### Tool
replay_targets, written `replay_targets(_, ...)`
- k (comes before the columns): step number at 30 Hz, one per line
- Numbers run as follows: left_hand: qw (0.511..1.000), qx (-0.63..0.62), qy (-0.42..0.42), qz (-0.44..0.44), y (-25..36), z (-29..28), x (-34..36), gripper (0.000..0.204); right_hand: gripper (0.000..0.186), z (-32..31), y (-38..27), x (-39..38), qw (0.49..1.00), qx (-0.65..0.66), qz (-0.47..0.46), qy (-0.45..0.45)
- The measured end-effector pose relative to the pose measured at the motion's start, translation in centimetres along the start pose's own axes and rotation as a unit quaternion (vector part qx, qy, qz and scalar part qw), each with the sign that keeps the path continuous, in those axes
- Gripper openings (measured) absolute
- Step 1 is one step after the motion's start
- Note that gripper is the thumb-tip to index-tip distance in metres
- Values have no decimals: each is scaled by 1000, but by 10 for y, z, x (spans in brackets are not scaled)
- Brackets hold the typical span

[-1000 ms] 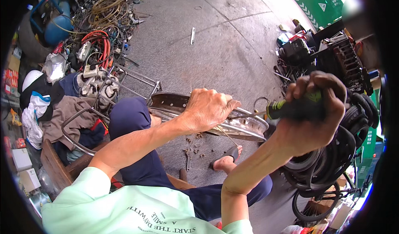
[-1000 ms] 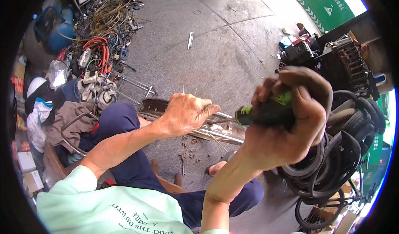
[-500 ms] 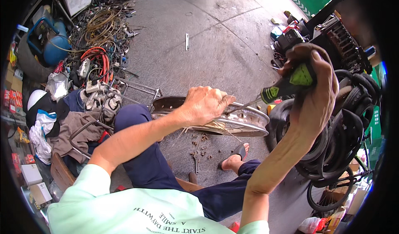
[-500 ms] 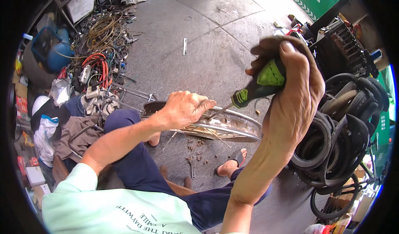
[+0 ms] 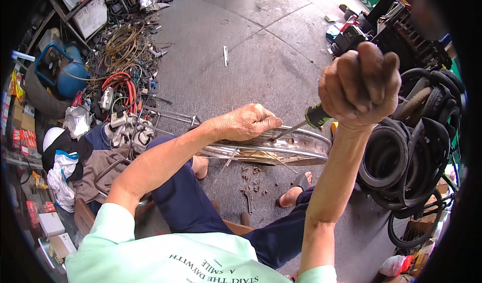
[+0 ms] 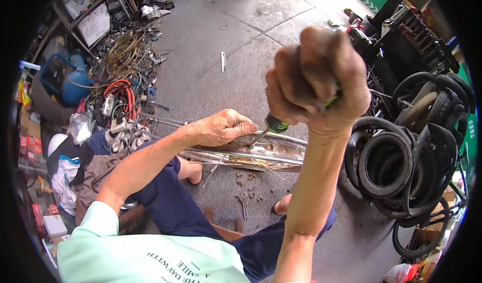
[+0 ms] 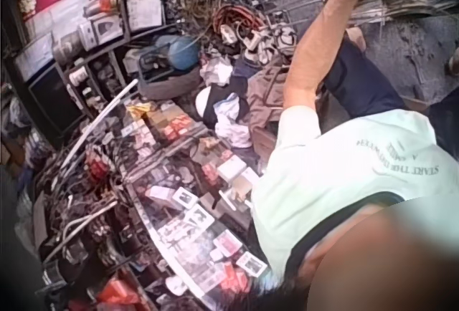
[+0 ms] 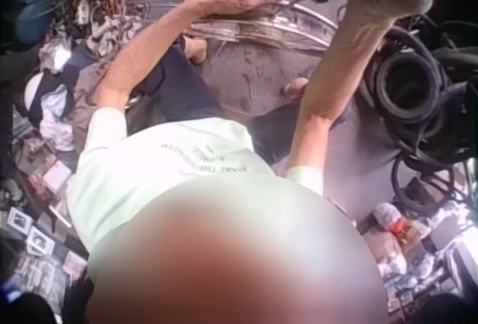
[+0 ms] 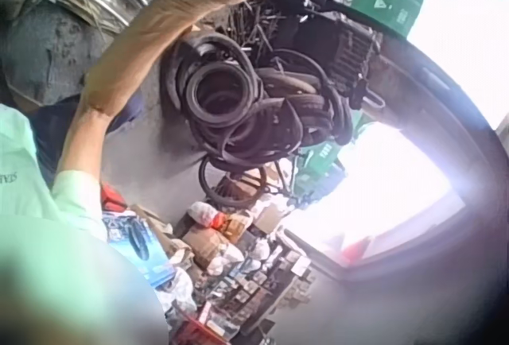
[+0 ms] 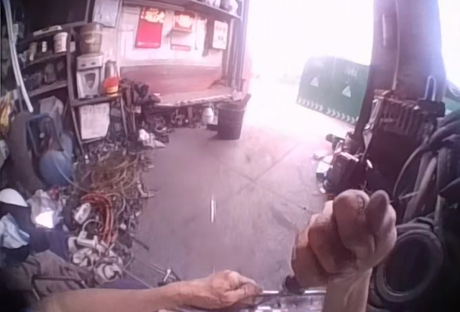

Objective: The person uses a screwdriver to adjust the spokes of a bicycle wheel. They rotate the wheel and repeatedly tighten or loosen the spoke nipples to true the wheel.

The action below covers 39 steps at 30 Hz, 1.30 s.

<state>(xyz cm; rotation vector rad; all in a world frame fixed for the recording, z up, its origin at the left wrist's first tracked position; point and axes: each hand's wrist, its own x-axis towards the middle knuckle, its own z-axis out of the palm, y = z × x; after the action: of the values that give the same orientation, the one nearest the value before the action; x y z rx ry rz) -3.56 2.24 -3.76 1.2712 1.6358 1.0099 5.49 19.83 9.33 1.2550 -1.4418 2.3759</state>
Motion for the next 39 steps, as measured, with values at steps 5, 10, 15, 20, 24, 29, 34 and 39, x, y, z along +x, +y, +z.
replay_targets(5,997,-52,-32,-54,-2,-10,-1,48,27,72,9,25,716,-532,35,450)
replay_targets(10,996,-65,-29,-54,4,-7,-5,48,29,51,11,12,913,-203,-6,355)
replay_targets(15,999,-32,-22,0,4,-5,-8,55,38,-6,-6,-12,995,80,-47,-35)
replay_targets(20,999,-26,-20,-3,-10,-8,-10,57,32,73,1,15,807,-341,36,481)
replay_targets(24,993,-77,-48,-70,5,-12,-3,54,32,85,20,21,799,-363,-21,479)
replay_targets(29,996,-78,-40,-33,-2,-9,2,56,32,38,-1,18,996,3,90,26)
replay_targets(34,990,-100,-55,-81,-10,-18,-2,62,31,75,7,37,695,-596,175,362)
replay_targets(39,978,-129,-142,-83,-6,-21,6,64,33,112,-15,54,365,-867,297,162)
